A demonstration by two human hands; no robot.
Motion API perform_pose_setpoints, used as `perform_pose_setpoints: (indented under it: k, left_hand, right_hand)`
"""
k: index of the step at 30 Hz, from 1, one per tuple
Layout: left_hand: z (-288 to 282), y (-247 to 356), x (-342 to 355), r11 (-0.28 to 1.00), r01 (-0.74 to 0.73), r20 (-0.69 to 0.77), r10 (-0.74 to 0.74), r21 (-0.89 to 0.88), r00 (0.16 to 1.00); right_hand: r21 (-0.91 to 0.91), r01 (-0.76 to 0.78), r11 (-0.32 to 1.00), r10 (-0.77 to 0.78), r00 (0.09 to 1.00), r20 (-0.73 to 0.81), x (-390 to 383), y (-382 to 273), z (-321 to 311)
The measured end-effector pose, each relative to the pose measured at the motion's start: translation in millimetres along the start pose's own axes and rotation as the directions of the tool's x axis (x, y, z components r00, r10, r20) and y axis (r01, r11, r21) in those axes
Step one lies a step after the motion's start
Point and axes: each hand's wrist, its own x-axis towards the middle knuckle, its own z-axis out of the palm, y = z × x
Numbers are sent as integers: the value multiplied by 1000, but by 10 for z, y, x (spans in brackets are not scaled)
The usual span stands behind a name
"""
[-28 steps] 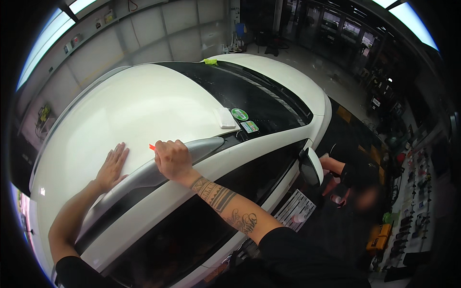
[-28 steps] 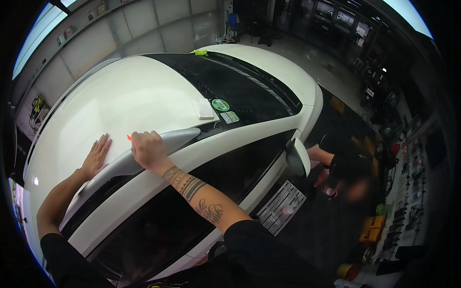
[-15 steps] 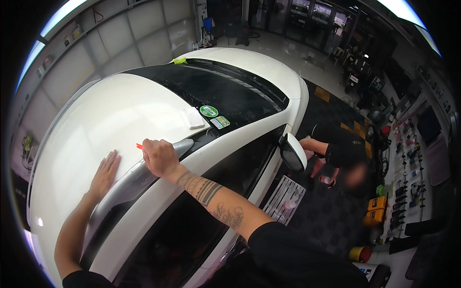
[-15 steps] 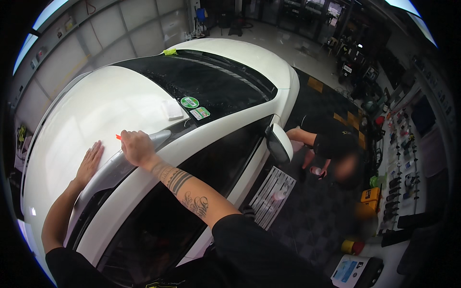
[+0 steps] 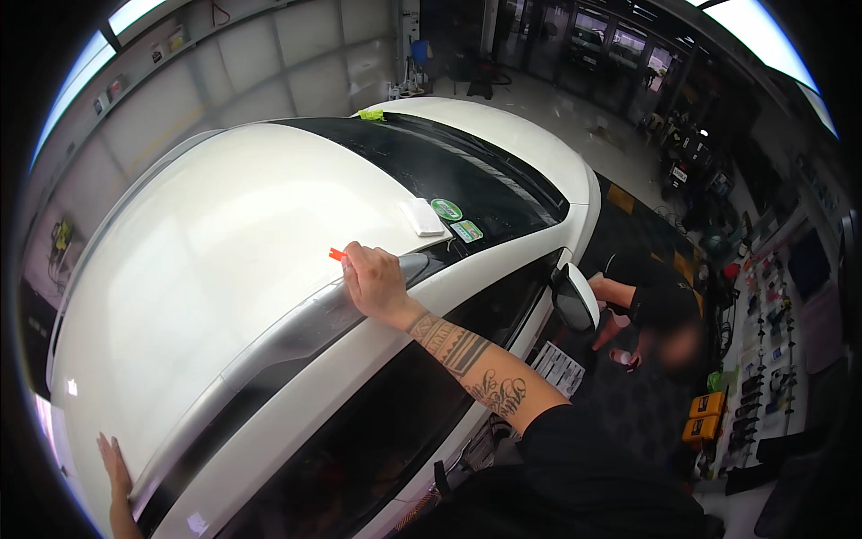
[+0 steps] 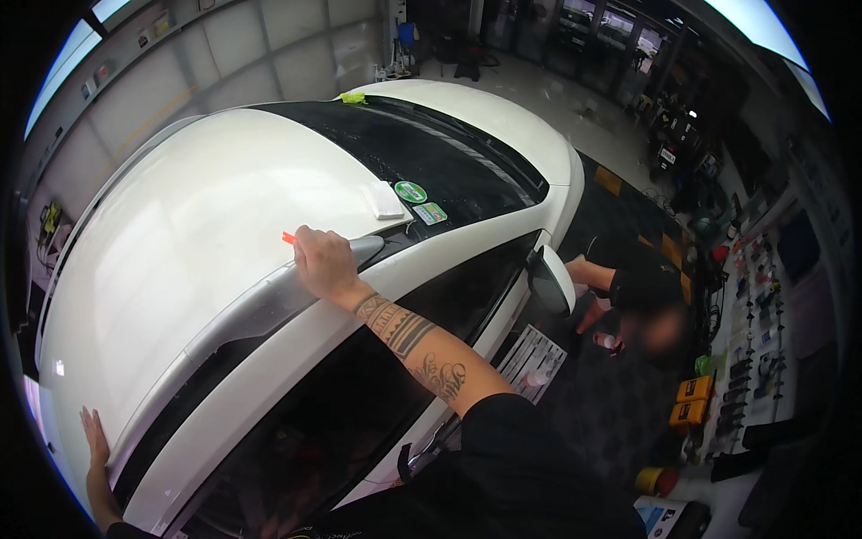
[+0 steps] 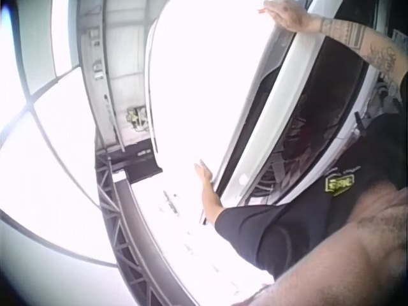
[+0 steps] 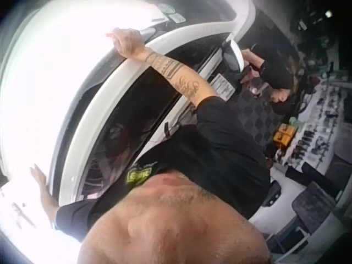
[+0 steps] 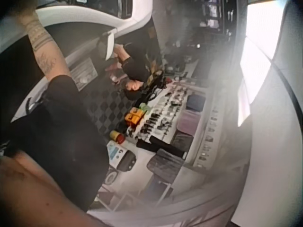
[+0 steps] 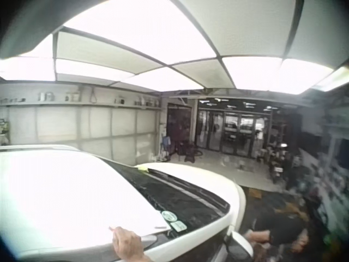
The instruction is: The person applies a large protective film to the roof of a white car. They use a squeegee to smooth the film and remove air bubbles, working systematically across the surface and around the roof rails. The person also uses a small red tool to tuck the film edges into the seams.
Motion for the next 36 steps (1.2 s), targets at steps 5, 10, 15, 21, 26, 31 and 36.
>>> perform_pose_setpoints:
  k: [5, 10, 15, 21, 26, 31, 36]
  left_hand:
    - [46, -930, 251, 839, 540, -38, -539, 64, 842]
    - [235, -354, 1169, 806, 583, -88, -577, 100, 812]
    - [397, 3055, 1714, 997, -26, -31, 28, 66, 999]
    - [-22, 5898, 810, 786, -618, 65, 615, 30, 786]
    - [42, 5458, 983, 629, -778, 51, 777, -8, 628]
    - [-42, 2974, 1546, 977, -210, -3, 210, 30, 978]
    - [114, -334, 874, 927, 367, -13, -367, 79, 930]
  right_hand:
    - [-15, 9, 1000, -9, 1000, 18, -5, -72, 32]
    - [-13, 49, 999, -49, 998, 27, 5, -34, -26]
    - [-78, 34, 996, -31, 998, 47, -76, 77, -42]
    - [-20, 59, 998, -58, 998, 40, 21, 6, -10]
    - [18, 65, 998, -66, 996, 56, -111, 27, 11]
    - [57, 69, 996, -70, 997, 21, -372, -20, -174]
    - [-30, 168, 985, -166, 985, 41, -218, -244, 99]
